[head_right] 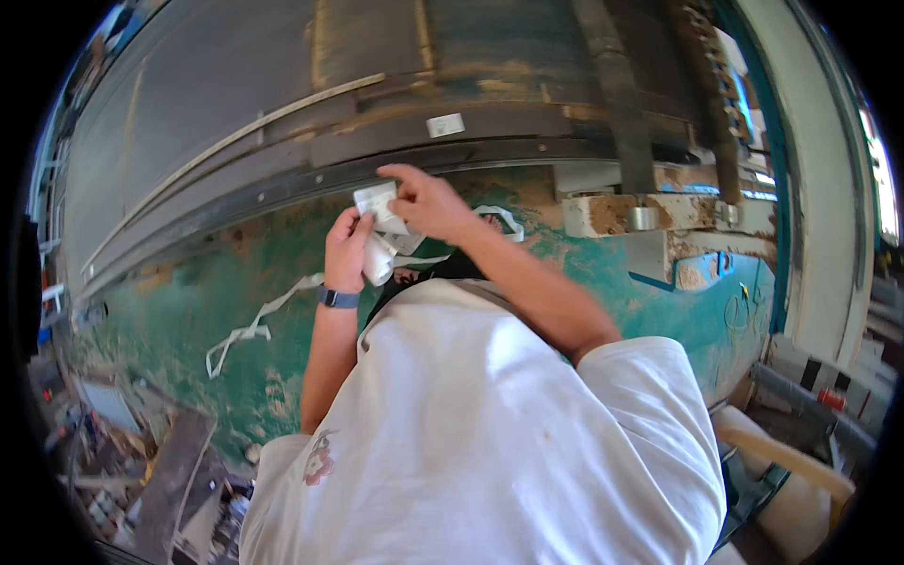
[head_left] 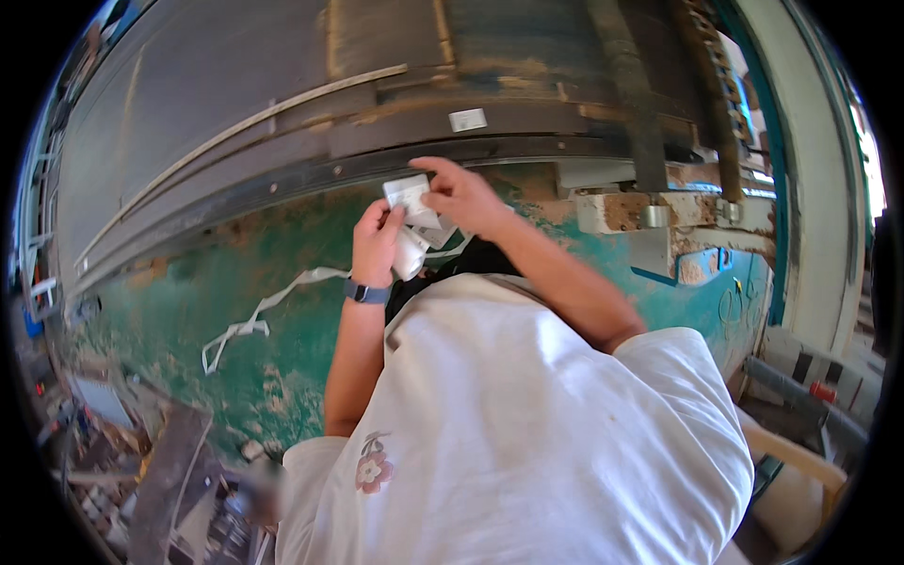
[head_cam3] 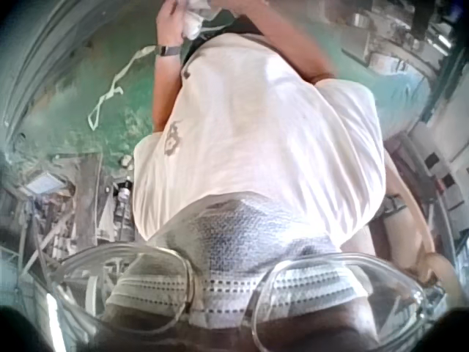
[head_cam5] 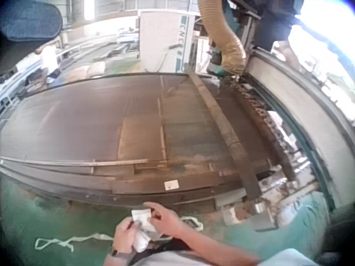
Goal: The person applies adhesive labels to several wood panels on a large workbench, then picks up a wood strip and a metal ruler to measure and organize the panels before moving them to a stack.
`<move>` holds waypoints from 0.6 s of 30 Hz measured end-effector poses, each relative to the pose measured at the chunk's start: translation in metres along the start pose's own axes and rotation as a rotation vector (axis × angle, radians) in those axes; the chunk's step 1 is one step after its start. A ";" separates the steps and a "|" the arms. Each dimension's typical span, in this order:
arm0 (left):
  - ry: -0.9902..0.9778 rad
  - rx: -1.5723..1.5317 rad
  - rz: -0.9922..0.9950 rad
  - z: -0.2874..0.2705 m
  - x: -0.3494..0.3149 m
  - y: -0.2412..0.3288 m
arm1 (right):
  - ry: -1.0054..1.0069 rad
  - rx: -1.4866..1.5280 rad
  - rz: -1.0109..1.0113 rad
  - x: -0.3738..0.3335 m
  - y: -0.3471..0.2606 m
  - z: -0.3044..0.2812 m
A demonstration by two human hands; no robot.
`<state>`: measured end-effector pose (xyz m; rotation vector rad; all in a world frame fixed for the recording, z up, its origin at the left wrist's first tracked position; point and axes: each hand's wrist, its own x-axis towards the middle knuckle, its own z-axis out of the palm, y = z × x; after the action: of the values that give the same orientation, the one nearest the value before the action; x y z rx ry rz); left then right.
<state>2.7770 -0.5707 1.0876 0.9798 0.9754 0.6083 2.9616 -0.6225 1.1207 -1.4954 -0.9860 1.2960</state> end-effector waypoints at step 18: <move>-0.288 0.296 -0.062 0.099 0.085 0.021 | 0.355 -0.223 -0.120 0.003 -0.057 -0.240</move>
<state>2.9032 -0.5336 1.0934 1.2561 0.8474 0.2629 3.1988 -0.6337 1.1861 -1.7335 -0.9884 0.8180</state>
